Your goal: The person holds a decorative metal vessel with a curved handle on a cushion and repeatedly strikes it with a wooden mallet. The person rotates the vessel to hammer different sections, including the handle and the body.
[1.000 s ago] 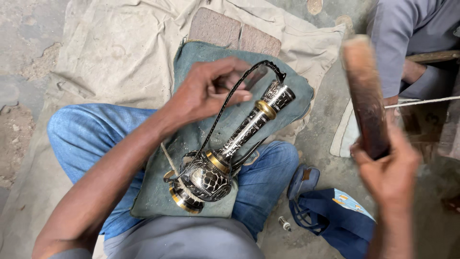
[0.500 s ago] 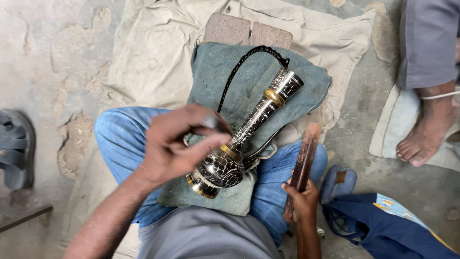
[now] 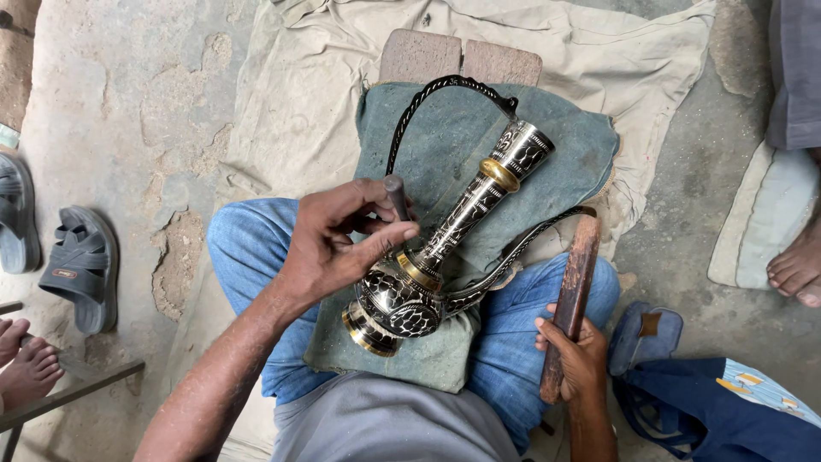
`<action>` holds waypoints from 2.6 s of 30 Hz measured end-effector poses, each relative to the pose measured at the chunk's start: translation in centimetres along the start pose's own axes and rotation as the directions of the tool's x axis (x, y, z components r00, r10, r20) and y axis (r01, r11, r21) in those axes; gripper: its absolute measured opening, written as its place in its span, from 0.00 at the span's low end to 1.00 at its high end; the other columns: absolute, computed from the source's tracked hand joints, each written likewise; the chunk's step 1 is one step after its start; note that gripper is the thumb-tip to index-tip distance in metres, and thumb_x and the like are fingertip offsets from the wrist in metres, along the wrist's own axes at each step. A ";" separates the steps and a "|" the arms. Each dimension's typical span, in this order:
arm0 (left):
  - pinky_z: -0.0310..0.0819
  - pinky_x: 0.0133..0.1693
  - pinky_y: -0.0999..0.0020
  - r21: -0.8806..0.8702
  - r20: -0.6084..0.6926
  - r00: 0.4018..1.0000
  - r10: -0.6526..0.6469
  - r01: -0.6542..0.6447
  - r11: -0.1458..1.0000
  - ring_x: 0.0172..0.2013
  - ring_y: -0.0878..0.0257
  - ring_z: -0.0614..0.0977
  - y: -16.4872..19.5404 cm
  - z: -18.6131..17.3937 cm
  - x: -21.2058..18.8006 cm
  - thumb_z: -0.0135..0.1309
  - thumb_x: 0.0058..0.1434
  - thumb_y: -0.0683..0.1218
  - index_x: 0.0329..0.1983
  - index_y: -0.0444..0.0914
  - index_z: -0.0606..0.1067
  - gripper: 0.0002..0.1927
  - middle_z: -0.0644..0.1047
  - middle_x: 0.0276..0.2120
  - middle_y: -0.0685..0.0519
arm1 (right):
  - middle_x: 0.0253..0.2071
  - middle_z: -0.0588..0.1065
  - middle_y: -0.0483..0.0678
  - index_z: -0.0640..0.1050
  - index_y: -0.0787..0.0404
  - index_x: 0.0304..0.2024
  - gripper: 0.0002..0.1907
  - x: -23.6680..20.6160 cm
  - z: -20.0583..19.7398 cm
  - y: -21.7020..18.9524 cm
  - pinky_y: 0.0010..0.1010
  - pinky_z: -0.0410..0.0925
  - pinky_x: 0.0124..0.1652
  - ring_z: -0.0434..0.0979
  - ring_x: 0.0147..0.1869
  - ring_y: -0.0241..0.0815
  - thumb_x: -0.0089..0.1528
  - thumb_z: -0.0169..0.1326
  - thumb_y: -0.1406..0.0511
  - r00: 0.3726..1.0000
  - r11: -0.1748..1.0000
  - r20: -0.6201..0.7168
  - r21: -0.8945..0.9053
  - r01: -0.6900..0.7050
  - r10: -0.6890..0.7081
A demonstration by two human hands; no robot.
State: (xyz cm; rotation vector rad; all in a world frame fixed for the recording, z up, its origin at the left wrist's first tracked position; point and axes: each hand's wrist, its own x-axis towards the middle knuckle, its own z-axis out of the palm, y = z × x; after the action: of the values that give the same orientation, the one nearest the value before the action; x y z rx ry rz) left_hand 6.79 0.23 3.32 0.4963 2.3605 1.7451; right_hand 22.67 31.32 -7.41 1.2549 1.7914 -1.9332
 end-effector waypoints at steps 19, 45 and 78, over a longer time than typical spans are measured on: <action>0.85 0.51 0.63 -0.165 0.148 0.859 0.491 -0.468 0.868 0.51 0.61 0.87 0.3 -1.0 7.0 0.55 0.79 0.46 0.53 0.41 0.75 0.05 0.81 0.48 0.49 | 0.40 0.73 0.52 0.70 0.66 0.56 0.27 -5.5 -2.4 -3.5 0.36 0.77 0.41 0.77 0.44 0.41 0.55 0.60 0.80 0.920 0.925 0.130 0.138 0.353 -0.370; 0.82 0.33 0.69 -0.382 0.430 0.849 0.308 -0.138 0.914 0.34 0.68 0.85 -5.2 3.5 7.8 0.67 0.59 0.50 0.60 0.41 0.76 0.26 0.82 0.35 0.54 | 0.42 0.75 0.49 0.68 0.68 0.52 0.25 -9.7 -0.5 -9.8 0.36 0.77 0.48 0.78 0.46 0.40 0.55 0.62 0.79 0.859 0.863 0.159 -0.065 0.500 -0.486; 0.74 0.29 0.63 -0.237 0.608 0.703 0.368 -0.283 0.930 0.28 0.61 0.80 -3.3 3.6 9.7 0.64 0.60 0.51 0.56 0.39 0.79 0.22 0.79 0.31 0.53 | 0.38 0.80 0.53 0.76 0.67 0.55 0.19 -6.4 -3.3 -18.2 0.31 0.73 0.42 0.82 0.39 0.42 0.61 0.64 0.71 0.746 0.191 0.275 -0.860 0.473 -0.606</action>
State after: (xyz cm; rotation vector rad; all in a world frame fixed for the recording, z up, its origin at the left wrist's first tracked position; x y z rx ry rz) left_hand -1.60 6.04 -0.30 1.3248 1.7218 1.4819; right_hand 15.84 36.11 10.34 0.2971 2.9824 -0.5954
